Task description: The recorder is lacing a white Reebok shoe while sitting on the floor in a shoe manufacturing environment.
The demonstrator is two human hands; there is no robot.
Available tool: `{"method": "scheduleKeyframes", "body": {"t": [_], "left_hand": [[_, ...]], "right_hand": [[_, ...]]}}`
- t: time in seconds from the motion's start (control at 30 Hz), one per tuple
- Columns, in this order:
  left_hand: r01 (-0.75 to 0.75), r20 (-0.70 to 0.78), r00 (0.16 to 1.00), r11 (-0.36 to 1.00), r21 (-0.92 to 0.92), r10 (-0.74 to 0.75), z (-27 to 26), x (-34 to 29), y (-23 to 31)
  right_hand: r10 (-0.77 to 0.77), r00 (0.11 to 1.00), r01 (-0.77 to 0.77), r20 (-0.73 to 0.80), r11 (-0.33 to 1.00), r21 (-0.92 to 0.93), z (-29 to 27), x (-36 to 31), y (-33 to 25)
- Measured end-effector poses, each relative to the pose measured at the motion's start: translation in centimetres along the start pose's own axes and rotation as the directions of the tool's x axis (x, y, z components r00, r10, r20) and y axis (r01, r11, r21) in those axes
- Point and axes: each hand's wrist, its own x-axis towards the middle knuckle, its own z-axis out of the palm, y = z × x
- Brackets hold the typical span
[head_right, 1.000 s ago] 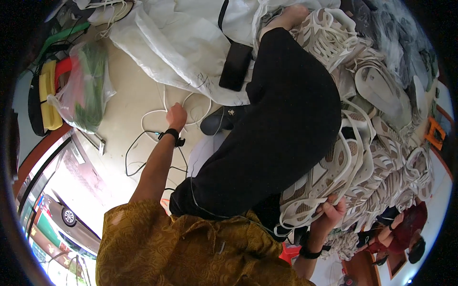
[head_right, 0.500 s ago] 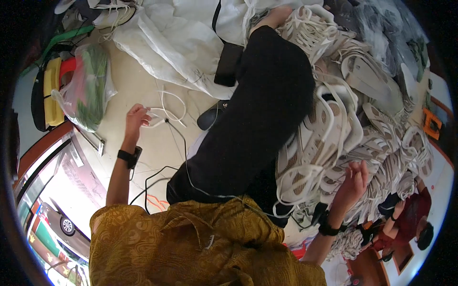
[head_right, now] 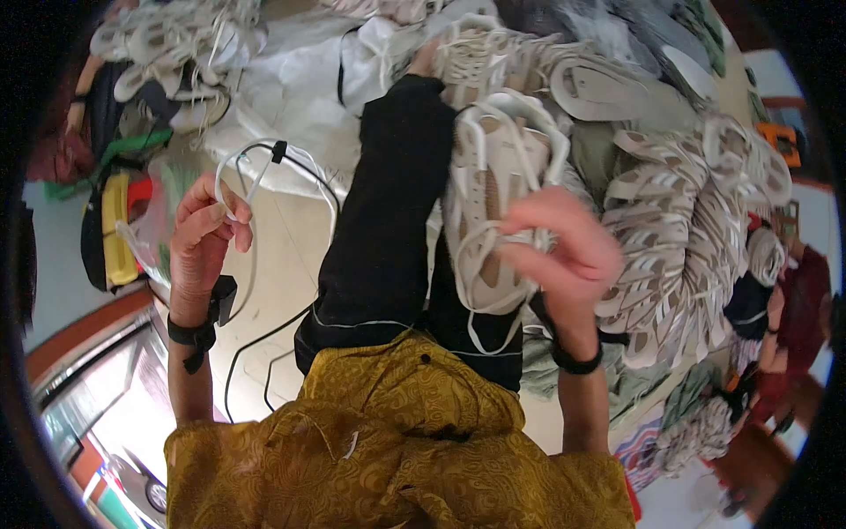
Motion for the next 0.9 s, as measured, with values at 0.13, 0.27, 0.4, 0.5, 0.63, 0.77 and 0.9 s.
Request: {"method": "scheduleKeyframes", "body": {"t": [0.13, 0.27, 0.4, 0.5, 0.63, 0.77, 0.9], "left_hand": [[-0.107, -0.026, 0.994, 0.994, 0.030, 0.107, 1.2, 1.6, 1.3], [-0.150, -0.045, 0.987, 0.988, 0.024, 0.151, -6.3, 4.4, 0.2], [0.055, -0.198, 0.978, 0.998, -0.025, -0.059, -5.5, 9.5, -2.7], [0.070, 0.030, 0.997, 0.997, 0.029, -0.071, 2.0, 13.2, -4.2], [0.029, 0.187, 0.981, 0.993, 0.118, -0.051, 6.5, 14.5, -3.8], [-0.015, 0.241, 0.970, 0.976, 0.216, -0.038, 5.4, 13.5, -3.6], [-0.052, 0.258, 0.965, 0.940, 0.337, -0.039, 1.8, 12.1, -2.1]], "right_hand": [[-0.092, 0.992, 0.099, 0.086, 0.992, -0.083, 1.3, -0.8, -0.9], [-0.066, 0.998, 0.066, -0.013, 0.997, -0.035, 1.8, -4.6, -0.1], [0.017, 0.995, -0.005, -0.102, 0.993, 0.122, 2.5, -7.9, 1.3], [0.204, 0.951, -0.178, -0.231, 0.976, 0.126, -0.5, -11.4, 0.4], [0.500, 0.638, -0.359, -0.585, 0.866, 0.348, -7.0, -20.7, 2.1], [0.429, 0.147, -0.118, -0.891, 0.902, 0.415, -15.6, -33.2, 3.8], [0.065, -0.152, -0.439, -0.986, 0.889, 0.126, -24.6, -43.4, 3.2]]}}
